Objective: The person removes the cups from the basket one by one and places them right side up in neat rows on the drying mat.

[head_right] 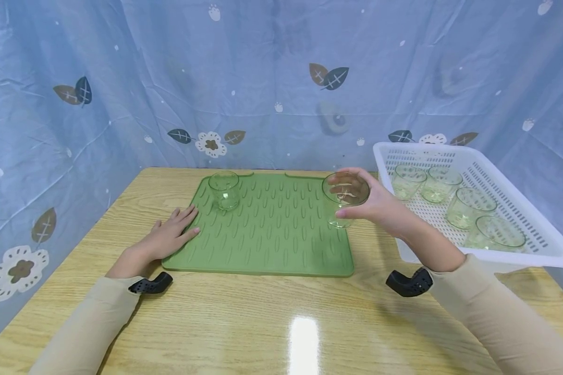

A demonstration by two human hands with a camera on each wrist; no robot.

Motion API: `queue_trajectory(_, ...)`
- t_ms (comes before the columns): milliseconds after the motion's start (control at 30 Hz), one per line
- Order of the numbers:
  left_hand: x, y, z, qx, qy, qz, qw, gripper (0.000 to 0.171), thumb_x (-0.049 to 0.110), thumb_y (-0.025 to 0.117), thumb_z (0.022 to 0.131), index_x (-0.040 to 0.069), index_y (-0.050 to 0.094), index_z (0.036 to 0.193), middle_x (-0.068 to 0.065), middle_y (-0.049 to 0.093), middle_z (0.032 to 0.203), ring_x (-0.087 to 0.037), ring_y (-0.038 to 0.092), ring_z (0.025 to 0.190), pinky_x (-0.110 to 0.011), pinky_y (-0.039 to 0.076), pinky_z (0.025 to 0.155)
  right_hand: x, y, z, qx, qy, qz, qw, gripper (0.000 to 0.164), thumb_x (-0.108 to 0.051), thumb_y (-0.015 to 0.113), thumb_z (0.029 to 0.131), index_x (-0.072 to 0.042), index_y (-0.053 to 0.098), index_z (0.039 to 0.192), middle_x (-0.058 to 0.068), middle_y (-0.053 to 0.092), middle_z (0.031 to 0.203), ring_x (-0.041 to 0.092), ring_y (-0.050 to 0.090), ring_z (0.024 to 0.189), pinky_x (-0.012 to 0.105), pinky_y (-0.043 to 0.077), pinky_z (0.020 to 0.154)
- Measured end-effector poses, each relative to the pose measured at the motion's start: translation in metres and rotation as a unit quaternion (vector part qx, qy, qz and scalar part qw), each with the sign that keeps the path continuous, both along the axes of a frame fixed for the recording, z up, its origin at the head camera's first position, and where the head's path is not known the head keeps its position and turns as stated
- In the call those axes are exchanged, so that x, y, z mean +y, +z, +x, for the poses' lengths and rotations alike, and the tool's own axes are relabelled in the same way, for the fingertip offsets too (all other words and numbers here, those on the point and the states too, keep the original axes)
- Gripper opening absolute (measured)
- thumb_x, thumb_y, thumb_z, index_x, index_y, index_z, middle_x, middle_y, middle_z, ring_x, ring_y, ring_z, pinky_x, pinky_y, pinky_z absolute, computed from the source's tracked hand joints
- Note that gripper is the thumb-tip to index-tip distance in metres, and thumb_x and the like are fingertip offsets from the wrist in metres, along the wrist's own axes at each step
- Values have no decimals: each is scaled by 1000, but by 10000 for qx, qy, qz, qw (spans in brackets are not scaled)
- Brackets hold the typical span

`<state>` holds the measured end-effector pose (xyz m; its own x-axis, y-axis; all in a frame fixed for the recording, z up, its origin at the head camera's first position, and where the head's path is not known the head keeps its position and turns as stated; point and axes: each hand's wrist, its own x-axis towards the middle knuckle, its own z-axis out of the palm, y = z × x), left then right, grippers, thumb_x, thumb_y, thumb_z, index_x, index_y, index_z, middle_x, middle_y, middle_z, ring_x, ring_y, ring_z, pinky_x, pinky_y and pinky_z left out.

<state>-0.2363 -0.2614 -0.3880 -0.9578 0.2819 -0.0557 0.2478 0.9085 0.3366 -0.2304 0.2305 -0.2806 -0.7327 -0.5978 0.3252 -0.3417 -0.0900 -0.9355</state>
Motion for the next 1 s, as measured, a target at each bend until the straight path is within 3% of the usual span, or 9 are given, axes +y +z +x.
queue_trajectory(367,0,0,1,-11,11,5,10000,73,49,39,111,6,17,165,-16,10,170,-48,0,153,-80,-2,110,-36,-9,-2,-136,58,138,9998,67,14,73,85,-14,48,140,1,60,136,20,56,128,27,46,106)
queue_trajectory(567,0,0,1,17,10,-29,10000,72,49,39,111,6,17,165,-16,10,170,-48,1,153,-80,-2,109,-58,-19,0,-517,-396,541,9964,73,4,78,86,1,38,147,-2,58,137,28,51,134,33,50,103)
queue_trajectory(800,0,0,1,35,17,-34,10000,73,50,38,110,6,18,165,-16,10,170,-48,1,153,-80,-1,109,-81,-30,-6,-656,-261,564,9959,87,-6,86,83,1,32,152,10,51,146,34,46,139,49,41,113)
queue_trajectory(1000,0,0,1,27,35,-23,10000,72,49,39,110,7,18,165,-16,10,170,-48,1,153,-80,-1,110,-101,-36,-9,-701,-5,364,9969,97,-19,93,77,1,33,151,21,45,151,42,40,142,54,33,117)
